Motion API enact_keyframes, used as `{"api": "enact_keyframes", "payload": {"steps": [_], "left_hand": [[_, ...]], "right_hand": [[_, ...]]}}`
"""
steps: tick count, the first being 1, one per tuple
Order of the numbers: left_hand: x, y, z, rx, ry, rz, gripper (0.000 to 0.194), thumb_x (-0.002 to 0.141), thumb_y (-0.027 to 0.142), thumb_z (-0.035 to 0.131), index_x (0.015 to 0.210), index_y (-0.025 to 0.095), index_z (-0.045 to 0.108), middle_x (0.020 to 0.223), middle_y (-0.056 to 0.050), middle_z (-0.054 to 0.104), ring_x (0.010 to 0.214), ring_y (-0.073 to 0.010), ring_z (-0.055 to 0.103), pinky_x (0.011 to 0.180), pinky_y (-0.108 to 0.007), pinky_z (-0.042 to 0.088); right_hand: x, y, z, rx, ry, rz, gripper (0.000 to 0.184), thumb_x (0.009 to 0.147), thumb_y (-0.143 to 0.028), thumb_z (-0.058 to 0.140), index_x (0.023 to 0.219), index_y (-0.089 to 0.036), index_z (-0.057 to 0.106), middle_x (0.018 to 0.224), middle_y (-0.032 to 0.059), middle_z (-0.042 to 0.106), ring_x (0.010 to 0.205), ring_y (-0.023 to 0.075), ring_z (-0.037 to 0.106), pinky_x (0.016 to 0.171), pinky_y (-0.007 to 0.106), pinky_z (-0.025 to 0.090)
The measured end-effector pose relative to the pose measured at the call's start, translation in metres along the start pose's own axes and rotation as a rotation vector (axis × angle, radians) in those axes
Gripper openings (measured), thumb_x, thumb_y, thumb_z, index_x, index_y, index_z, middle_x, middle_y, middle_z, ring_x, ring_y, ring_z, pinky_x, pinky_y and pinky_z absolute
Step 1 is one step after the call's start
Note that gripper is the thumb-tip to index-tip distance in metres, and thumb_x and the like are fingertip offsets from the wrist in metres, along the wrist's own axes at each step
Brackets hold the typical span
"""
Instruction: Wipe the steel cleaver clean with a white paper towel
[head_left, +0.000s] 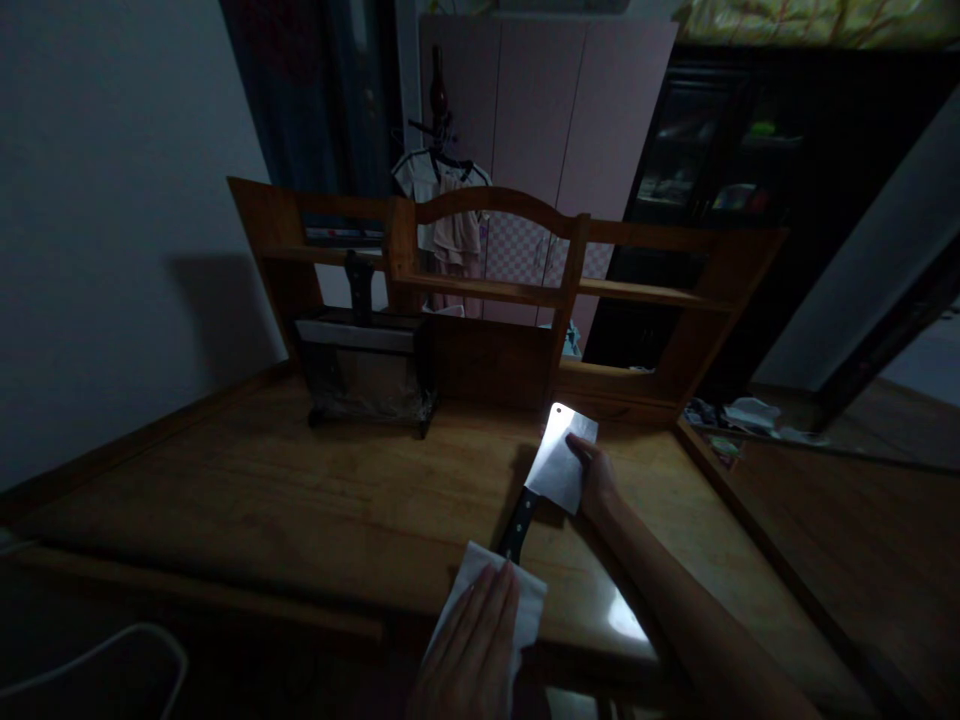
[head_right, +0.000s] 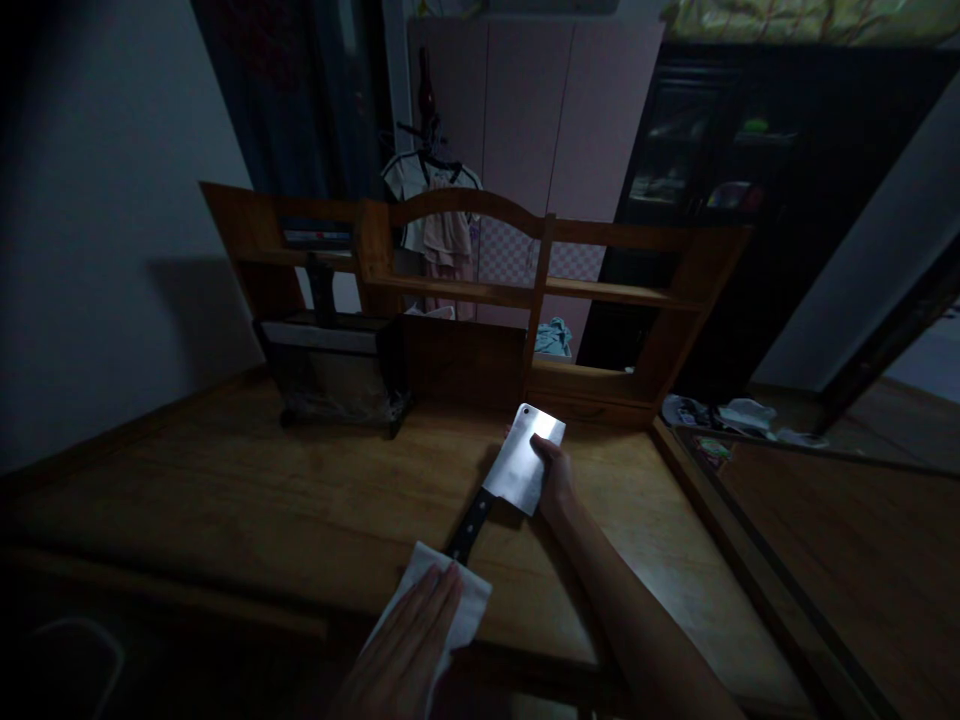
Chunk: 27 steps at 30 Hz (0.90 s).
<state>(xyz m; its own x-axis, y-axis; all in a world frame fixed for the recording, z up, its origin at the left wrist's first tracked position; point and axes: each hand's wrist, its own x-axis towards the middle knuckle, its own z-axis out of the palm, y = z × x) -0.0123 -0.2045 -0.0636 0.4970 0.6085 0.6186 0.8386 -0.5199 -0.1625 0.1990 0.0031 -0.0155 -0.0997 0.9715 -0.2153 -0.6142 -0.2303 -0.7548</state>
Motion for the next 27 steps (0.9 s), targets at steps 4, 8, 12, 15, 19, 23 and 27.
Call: {"api": "enact_keyframes", "payload": {"steps": [4,8,12,15,19,23,27], "left_hand": [[0.002,0.001,0.0,-0.036,0.007,-0.014,0.052,0.093,0.019,0.04,0.144,0.013,0.033,0.143,-0.007,0.046,0.134,-0.0204,0.039,0.104,-0.031,0.044],[0.005,0.0,-0.001,-0.017,-0.004,-0.003,0.05,0.092,0.02,0.042,0.141,0.01,0.038,0.144,-0.009,0.044,0.136,-0.0228,0.037,0.102,-0.034,0.045],[0.012,-0.001,-0.002,-0.042,-0.047,-0.017,0.053,0.09,0.02,0.045,0.142,0.012,0.036,0.148,-0.009,0.039,0.139,-0.0254,0.03,0.105,-0.039,0.043],[0.018,-0.004,-0.003,-0.055,-0.091,-0.003,0.056,0.089,0.019,0.045,0.144,0.011,0.034,0.151,-0.009,0.033,0.141,-0.027,0.025,0.107,-0.043,0.04],[0.022,-0.009,-0.008,-0.087,-0.149,0.041,0.063,0.085,0.012,0.044,0.146,0.012,0.03,0.152,-0.01,0.03,0.141,-0.028,0.024,0.107,-0.044,0.039],[0.014,-0.015,-0.016,-0.182,-0.155,0.015,0.064,0.083,0.008,0.04,0.146,0.013,0.029,0.151,-0.009,0.032,0.14,-0.0271,0.027,0.107,-0.04,0.04],[0.003,-0.029,-0.029,-0.351,-0.088,-0.2,0.053,0.089,0.011,0.037,0.142,0.017,0.039,0.143,-0.007,0.046,0.131,-0.0206,0.045,0.105,-0.032,0.043]], "right_hand": [[-0.001,-0.001,0.0,-0.006,-0.002,0.022,0.03,0.077,-0.027,0.057,0.103,-0.015,0.067,0.074,0.0064,0.074,0.064,0.0246,0.069,0.069,0.038,0.057],[-0.001,0.0,0.001,-0.014,-0.003,0.01,0.032,0.077,-0.027,0.057,0.105,-0.014,0.066,0.073,0.0058,0.074,0.064,0.0242,0.069,0.069,0.038,0.057],[-0.001,0.0,0.0,-0.02,-0.016,0.019,0.033,0.078,-0.029,0.057,0.107,-0.014,0.066,0.07,0.0056,0.074,0.056,0.0232,0.066,0.065,0.039,0.057],[-0.001,-0.001,0.001,-0.011,-0.007,0.022,0.031,0.079,-0.028,0.057,0.105,-0.014,0.067,0.068,0.0052,0.073,0.053,0.0223,0.064,0.063,0.038,0.057],[-0.001,-0.002,0.002,-0.01,0.01,0.033,0.03,0.079,-0.028,0.056,0.103,-0.013,0.068,0.063,0.0051,0.072,0.05,0.0218,0.063,0.061,0.037,0.056],[-0.002,-0.001,0.003,0.004,0.033,0.027,0.029,0.077,-0.026,0.057,0.1,-0.012,0.068,0.062,0.0053,0.071,0.051,0.0212,0.064,0.057,0.034,0.056],[-0.003,-0.002,0.004,0.024,0.039,0.025,0.026,0.076,-0.024,0.057,0.096,-0.012,0.069,0.065,0.0061,0.073,0.05,0.0199,0.064,0.053,0.031,0.055]]}}
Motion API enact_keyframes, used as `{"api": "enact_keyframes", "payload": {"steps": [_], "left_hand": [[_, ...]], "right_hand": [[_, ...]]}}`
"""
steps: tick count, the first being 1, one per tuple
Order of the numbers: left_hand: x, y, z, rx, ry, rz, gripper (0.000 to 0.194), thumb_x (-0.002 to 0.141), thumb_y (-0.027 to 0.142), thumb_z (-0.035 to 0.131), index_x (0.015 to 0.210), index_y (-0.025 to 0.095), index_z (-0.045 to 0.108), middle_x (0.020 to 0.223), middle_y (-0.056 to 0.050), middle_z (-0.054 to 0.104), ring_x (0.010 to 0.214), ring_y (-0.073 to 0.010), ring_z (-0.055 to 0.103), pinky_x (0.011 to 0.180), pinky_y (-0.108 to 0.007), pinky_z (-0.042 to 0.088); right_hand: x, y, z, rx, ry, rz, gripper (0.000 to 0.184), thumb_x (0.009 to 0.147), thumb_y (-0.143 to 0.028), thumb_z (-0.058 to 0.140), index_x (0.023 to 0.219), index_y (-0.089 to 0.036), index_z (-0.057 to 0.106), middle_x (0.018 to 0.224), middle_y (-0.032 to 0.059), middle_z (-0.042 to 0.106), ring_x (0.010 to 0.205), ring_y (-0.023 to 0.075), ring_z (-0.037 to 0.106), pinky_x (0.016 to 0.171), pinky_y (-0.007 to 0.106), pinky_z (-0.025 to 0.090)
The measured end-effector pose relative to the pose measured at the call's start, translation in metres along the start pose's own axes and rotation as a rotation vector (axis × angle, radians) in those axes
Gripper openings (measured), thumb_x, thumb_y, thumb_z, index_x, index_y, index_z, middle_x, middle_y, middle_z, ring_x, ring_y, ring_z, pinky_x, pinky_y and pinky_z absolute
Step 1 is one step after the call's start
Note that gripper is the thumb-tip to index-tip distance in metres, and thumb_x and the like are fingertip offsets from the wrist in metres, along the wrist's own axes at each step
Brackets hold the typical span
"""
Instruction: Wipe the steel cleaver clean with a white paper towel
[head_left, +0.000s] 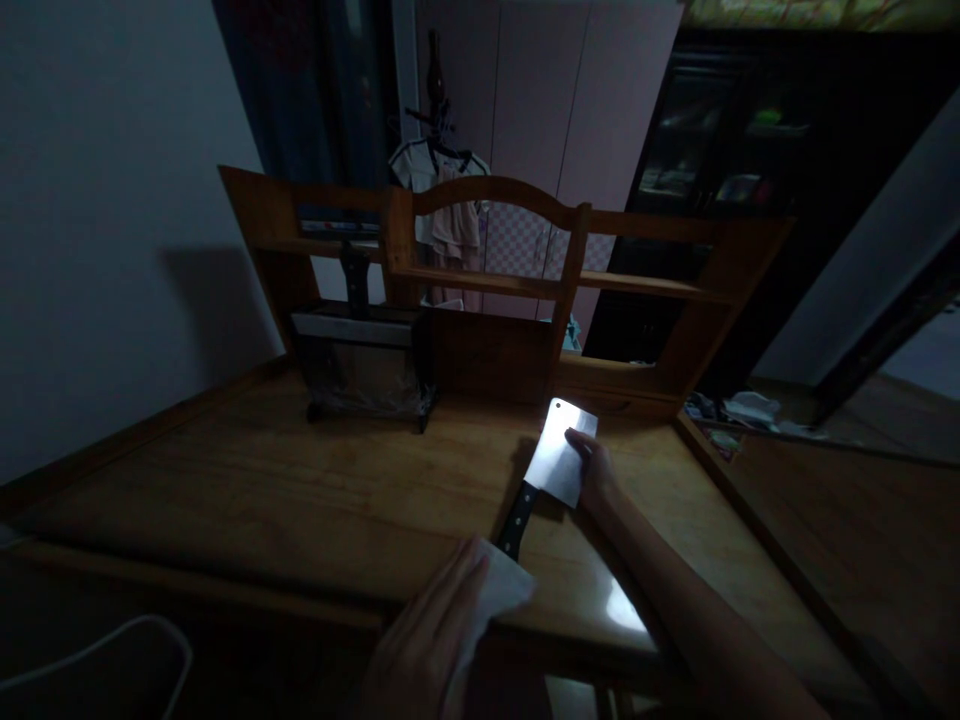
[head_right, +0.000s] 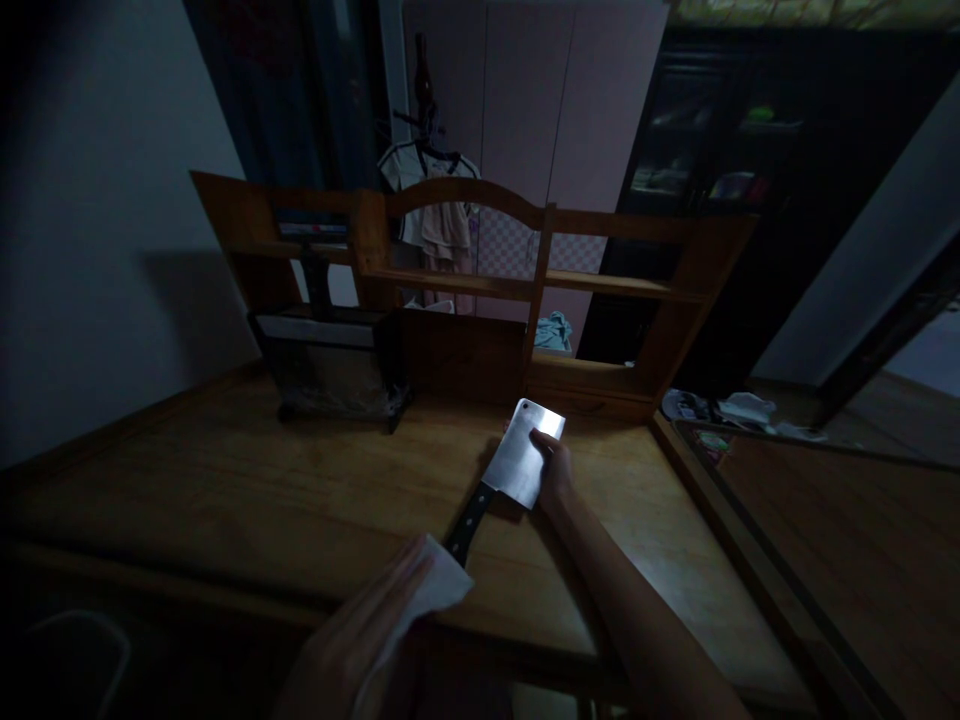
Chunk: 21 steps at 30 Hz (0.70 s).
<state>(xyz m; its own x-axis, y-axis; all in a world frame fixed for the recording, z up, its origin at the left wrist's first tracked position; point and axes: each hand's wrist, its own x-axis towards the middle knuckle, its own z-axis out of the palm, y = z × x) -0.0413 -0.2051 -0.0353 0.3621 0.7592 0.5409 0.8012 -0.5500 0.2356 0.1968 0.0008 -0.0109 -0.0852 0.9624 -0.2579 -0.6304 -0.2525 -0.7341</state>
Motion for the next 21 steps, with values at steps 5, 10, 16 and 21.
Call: {"api": "enact_keyframes", "payload": {"steps": [5,10,16,21], "left_hand": [[0.007,-0.02,-0.017,-0.224,0.224,-0.471,0.036,0.096,0.027,0.035,0.122,0.02,0.059,0.118,-0.006,0.067,0.11,-0.0213,0.063,0.089,-0.028,0.054],[0.035,-0.027,-0.022,-0.308,0.225,-0.575,0.033,0.095,0.037,0.042,0.114,0.019,0.062,0.117,-0.007,0.067,0.109,-0.0217,0.063,0.09,-0.03,0.052],[0.05,-0.01,-0.019,-0.209,-0.169,-0.225,0.04,0.093,0.035,0.046,0.132,0.027,0.051,0.117,-0.005,0.067,0.1,-0.0208,0.066,0.087,-0.032,0.052],[0.049,-0.004,-0.01,-0.024,-0.259,-0.061,0.049,0.092,0.033,0.049,0.14,0.025,0.041,0.102,-0.006,0.07,0.092,-0.0229,0.066,0.091,-0.043,0.048]], "right_hand": [[0.0,0.0,0.0,0.007,-0.001,0.018,0.024,0.077,-0.024,0.057,0.092,-0.011,0.07,0.064,0.0069,0.072,0.05,0.0201,0.064,0.054,0.032,0.056],[-0.003,-0.002,0.003,0.023,0.001,0.033,0.023,0.076,-0.022,0.057,0.092,-0.011,0.07,0.066,0.0075,0.073,0.053,0.0213,0.066,0.057,0.034,0.057],[-0.002,-0.001,0.002,0.032,-0.03,0.029,0.026,0.077,-0.022,0.057,0.096,-0.01,0.069,0.068,0.0081,0.073,0.057,0.0223,0.068,0.06,0.034,0.057],[0.001,0.0,-0.001,0.021,-0.025,0.014,0.027,0.077,-0.023,0.057,0.097,-0.01,0.069,0.071,0.0084,0.074,0.057,0.0214,0.068,0.058,0.032,0.057]]}}
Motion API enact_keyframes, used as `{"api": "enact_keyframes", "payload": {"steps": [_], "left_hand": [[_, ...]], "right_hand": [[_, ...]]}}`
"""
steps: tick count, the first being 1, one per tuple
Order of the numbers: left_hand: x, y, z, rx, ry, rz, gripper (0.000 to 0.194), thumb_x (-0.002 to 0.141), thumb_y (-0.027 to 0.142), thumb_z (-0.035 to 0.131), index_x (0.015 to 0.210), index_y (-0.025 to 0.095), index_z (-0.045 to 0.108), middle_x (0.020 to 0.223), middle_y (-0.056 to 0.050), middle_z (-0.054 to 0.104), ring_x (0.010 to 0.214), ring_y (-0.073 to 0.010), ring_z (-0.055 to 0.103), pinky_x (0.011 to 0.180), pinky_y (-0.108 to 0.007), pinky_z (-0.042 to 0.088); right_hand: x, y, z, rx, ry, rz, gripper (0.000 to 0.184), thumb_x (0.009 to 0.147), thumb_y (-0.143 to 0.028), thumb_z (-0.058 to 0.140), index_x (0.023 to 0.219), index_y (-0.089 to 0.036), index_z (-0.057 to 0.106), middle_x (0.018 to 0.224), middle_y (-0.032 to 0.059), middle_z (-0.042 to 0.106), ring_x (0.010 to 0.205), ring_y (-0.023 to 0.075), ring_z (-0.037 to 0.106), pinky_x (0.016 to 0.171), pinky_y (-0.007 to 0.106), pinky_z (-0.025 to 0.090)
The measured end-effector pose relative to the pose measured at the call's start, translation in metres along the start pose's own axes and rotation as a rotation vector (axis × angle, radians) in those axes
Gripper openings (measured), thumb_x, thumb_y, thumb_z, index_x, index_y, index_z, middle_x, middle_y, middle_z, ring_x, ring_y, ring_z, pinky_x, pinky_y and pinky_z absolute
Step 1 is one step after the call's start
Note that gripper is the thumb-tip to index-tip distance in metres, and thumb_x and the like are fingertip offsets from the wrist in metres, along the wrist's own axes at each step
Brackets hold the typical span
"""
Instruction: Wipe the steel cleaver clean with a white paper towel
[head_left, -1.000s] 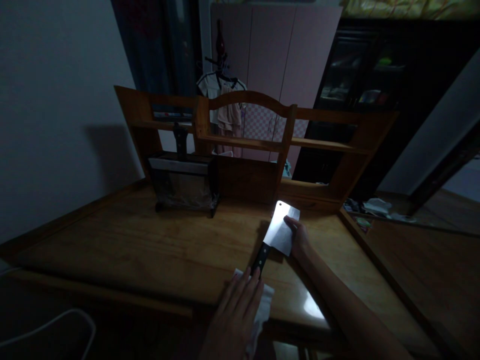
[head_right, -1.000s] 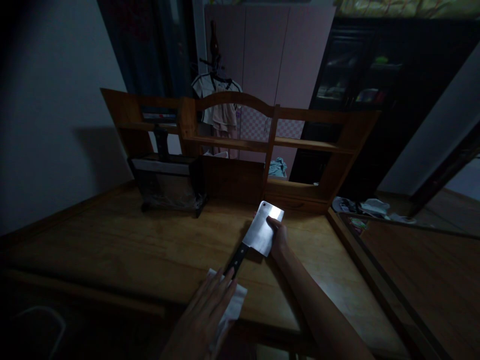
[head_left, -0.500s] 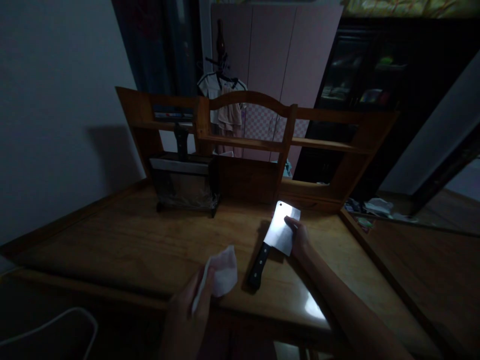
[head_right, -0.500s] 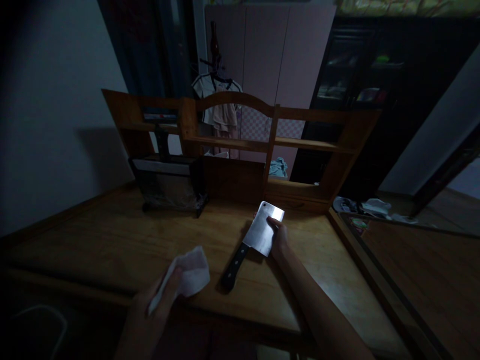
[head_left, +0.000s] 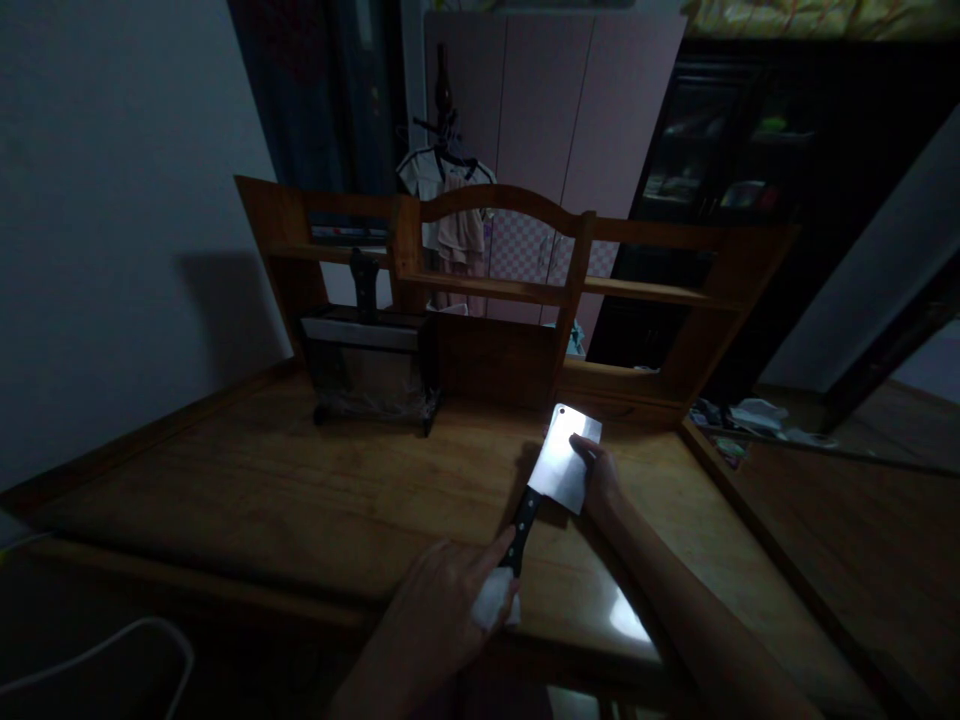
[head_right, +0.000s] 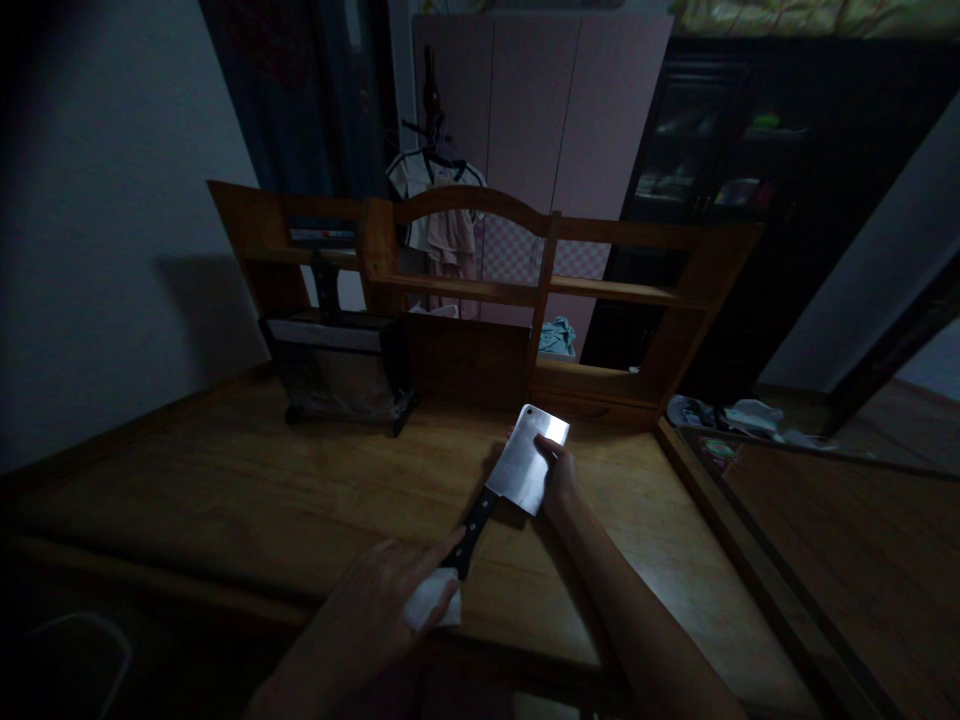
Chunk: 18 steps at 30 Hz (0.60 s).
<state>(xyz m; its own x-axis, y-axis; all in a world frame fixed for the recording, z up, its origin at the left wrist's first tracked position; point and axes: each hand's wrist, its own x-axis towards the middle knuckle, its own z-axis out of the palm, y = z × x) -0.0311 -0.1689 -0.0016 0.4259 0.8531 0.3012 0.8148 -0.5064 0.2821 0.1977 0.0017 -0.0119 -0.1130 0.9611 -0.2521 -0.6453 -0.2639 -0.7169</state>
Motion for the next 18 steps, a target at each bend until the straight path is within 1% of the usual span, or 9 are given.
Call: {"api": "enact_keyframes", "payload": {"steps": [3,5,9,13,15,18], "left_hand": [[0.0016,-0.0012,0.0012,0.015,-0.016,0.062,0.051,0.092,0.03,0.048,0.142,0.026,0.037,0.097,-0.005,0.07,0.089,-0.0204,0.065,0.09,-0.041,0.048],[0.0029,-0.0014,0.0006,0.02,-0.029,0.078,0.051,0.092,0.031,0.048,0.142,0.027,0.037,0.096,-0.005,0.069,0.089,-0.0203,0.064,0.091,-0.041,0.047],[0.0058,-0.0001,0.0007,0.027,-0.052,0.055,0.05,0.094,0.033,0.046,0.143,0.028,0.035,0.093,-0.003,0.068,0.088,-0.0205,0.063,0.09,-0.042,0.047],[0.0081,0.001,0.0037,0.031,-0.056,0.042,0.053,0.094,0.032,0.046,0.144,0.03,0.031,0.09,-0.002,0.067,0.086,-0.0199,0.063,0.092,-0.043,0.045],[0.0082,0.001,0.0052,0.034,-0.047,0.043,0.053,0.093,0.03,0.047,0.144,0.03,0.031,0.09,-0.002,0.066,0.087,-0.0198,0.063,0.092,-0.042,0.045],[0.0073,0.0002,0.0067,0.044,-0.03,0.059,0.053,0.092,0.027,0.048,0.143,0.028,0.034,0.091,-0.004,0.067,0.087,-0.0196,0.063,0.092,-0.04,0.045]], "right_hand": [[0.0004,-0.0001,-0.0007,-0.008,0.003,0.007,0.027,0.077,-0.024,0.057,0.096,-0.01,0.069,0.069,0.0081,0.074,0.053,0.0208,0.066,0.054,0.032,0.055],[0.0005,-0.0002,-0.0005,-0.007,0.009,0.014,0.026,0.077,-0.024,0.057,0.095,-0.01,0.069,0.068,0.0078,0.074,0.052,0.0206,0.066,0.053,0.031,0.055],[0.0004,-0.0003,0.0007,0.003,0.003,0.0,0.026,0.076,-0.024,0.057,0.095,-0.01,0.069,0.073,0.0084,0.075,0.057,0.0203,0.067,0.057,0.031,0.056],[0.0002,0.0,0.0013,-0.007,0.004,-0.004,0.027,0.077,-0.024,0.056,0.096,-0.011,0.069,0.072,0.0082,0.075,0.057,0.0207,0.067,0.06,0.032,0.057],[-0.0001,0.0001,0.0013,-0.021,0.012,-0.012,0.028,0.077,-0.024,0.056,0.097,-0.011,0.069,0.072,0.0083,0.074,0.056,0.0209,0.067,0.059,0.033,0.057],[-0.0005,0.0,0.0013,-0.024,0.017,-0.008,0.031,0.076,-0.025,0.056,0.1,-0.01,0.069,0.077,0.0091,0.075,0.058,0.0216,0.068,0.06,0.034,0.057]]}}
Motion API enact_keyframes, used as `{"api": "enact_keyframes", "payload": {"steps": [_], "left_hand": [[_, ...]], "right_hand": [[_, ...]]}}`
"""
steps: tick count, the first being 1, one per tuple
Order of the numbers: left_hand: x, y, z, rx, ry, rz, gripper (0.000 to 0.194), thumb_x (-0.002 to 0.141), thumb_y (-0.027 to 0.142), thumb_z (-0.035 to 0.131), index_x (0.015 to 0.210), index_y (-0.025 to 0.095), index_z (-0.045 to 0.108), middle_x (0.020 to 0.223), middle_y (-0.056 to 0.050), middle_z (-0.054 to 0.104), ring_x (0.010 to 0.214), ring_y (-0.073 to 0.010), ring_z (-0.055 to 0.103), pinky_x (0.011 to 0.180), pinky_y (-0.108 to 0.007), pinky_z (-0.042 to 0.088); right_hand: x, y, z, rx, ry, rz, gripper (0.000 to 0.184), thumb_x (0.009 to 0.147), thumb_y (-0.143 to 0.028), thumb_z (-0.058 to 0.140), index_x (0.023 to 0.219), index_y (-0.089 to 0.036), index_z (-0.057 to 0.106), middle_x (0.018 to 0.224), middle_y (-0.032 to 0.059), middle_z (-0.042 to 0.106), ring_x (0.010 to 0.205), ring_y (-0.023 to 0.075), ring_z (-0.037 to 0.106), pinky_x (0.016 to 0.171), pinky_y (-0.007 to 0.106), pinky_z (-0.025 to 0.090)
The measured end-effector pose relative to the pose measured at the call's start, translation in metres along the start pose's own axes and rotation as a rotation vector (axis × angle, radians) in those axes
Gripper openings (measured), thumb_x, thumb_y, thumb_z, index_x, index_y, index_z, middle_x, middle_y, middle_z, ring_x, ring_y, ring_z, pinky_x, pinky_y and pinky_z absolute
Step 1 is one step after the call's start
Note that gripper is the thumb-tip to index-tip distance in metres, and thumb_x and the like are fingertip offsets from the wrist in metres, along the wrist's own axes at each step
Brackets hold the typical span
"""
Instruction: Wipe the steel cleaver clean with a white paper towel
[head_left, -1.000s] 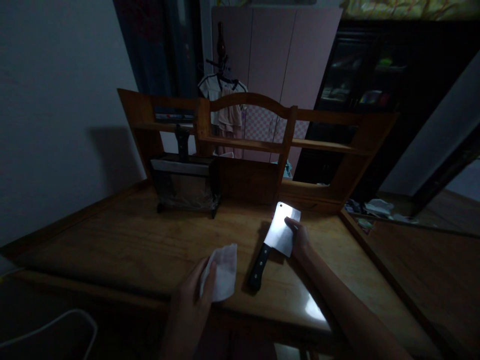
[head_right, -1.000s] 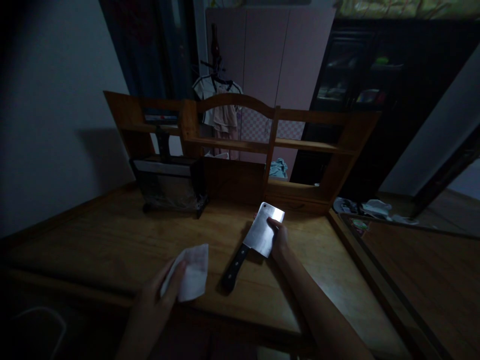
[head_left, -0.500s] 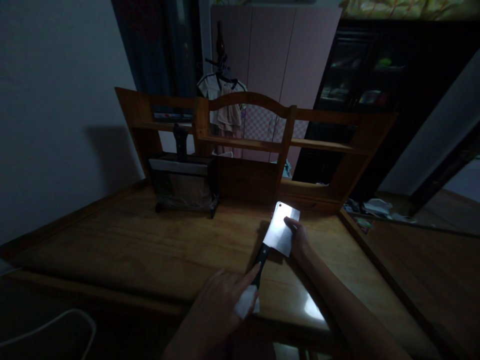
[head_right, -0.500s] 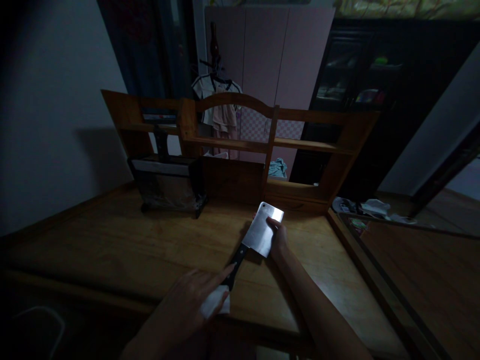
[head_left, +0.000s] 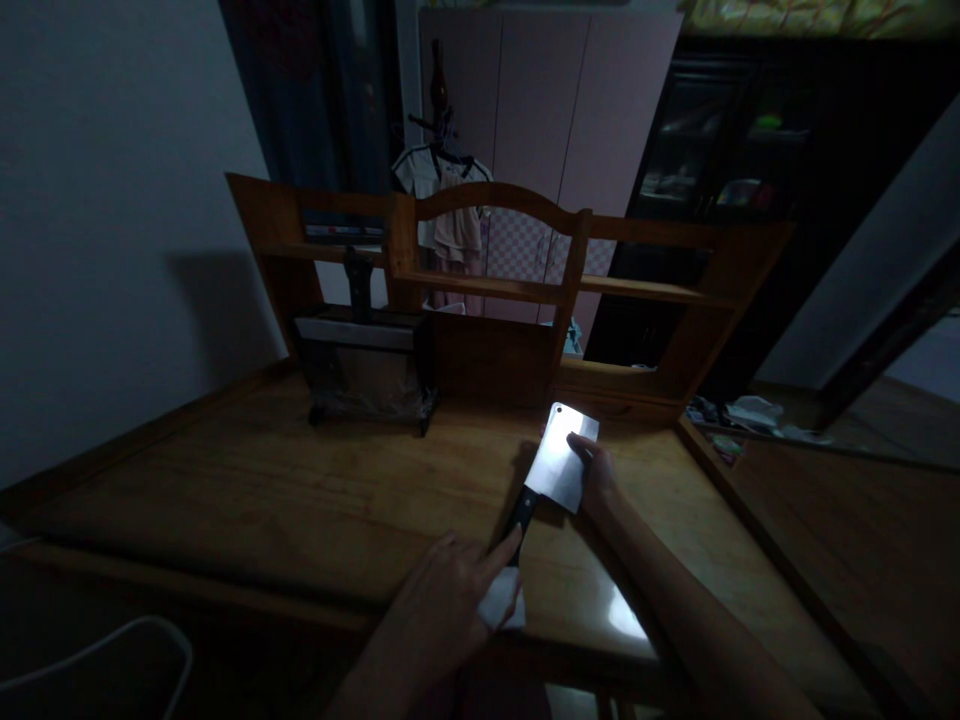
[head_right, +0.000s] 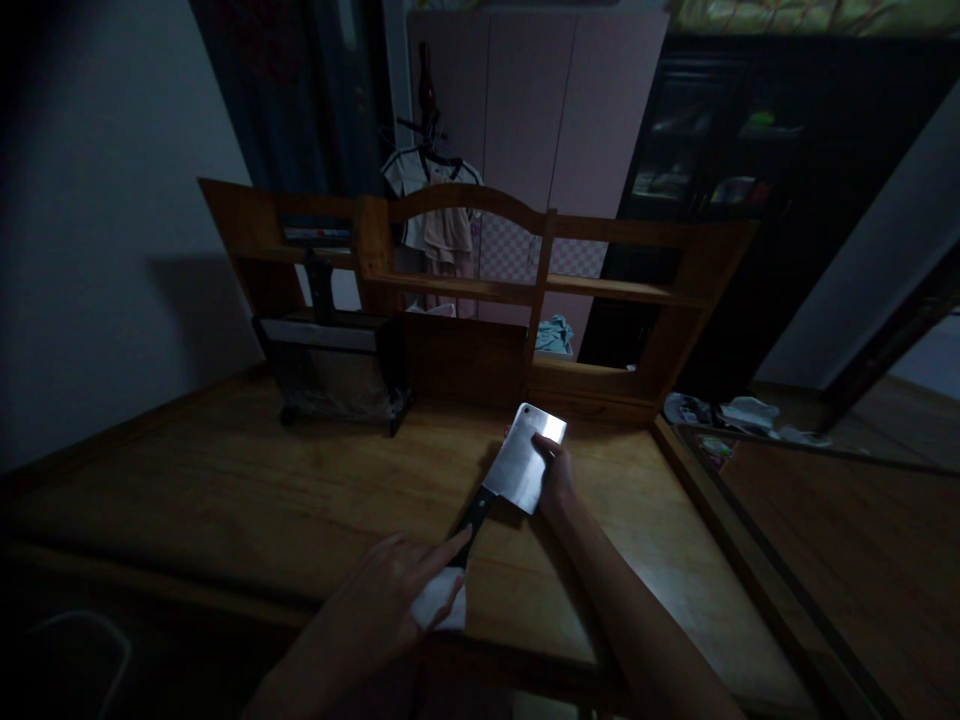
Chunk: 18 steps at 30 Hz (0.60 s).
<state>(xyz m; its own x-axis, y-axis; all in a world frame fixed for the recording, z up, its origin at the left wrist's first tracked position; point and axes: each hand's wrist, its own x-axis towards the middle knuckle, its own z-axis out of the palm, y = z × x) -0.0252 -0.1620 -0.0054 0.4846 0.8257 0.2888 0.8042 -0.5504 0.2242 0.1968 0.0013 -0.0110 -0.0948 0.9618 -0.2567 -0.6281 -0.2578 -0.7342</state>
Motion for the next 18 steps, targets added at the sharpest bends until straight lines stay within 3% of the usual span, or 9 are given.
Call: {"api": "enact_keyframes", "payload": {"steps": [18], "left_hand": [[-0.0007,0.0041,-0.0025,0.034,-0.002,-0.052,0.046,0.096,0.036,0.042,0.141,0.033,0.037,0.092,-0.004,0.07,0.084,-0.0214,0.066,0.085,-0.041,0.049]], "right_hand": [[-0.0029,-0.0007,0.0007,-0.006,-0.021,0.012,0.032,0.076,-0.026,0.056,0.1,-0.01,0.068,0.072,0.0091,0.074,0.058,0.0233,0.068,0.058,0.034,0.057]]}}
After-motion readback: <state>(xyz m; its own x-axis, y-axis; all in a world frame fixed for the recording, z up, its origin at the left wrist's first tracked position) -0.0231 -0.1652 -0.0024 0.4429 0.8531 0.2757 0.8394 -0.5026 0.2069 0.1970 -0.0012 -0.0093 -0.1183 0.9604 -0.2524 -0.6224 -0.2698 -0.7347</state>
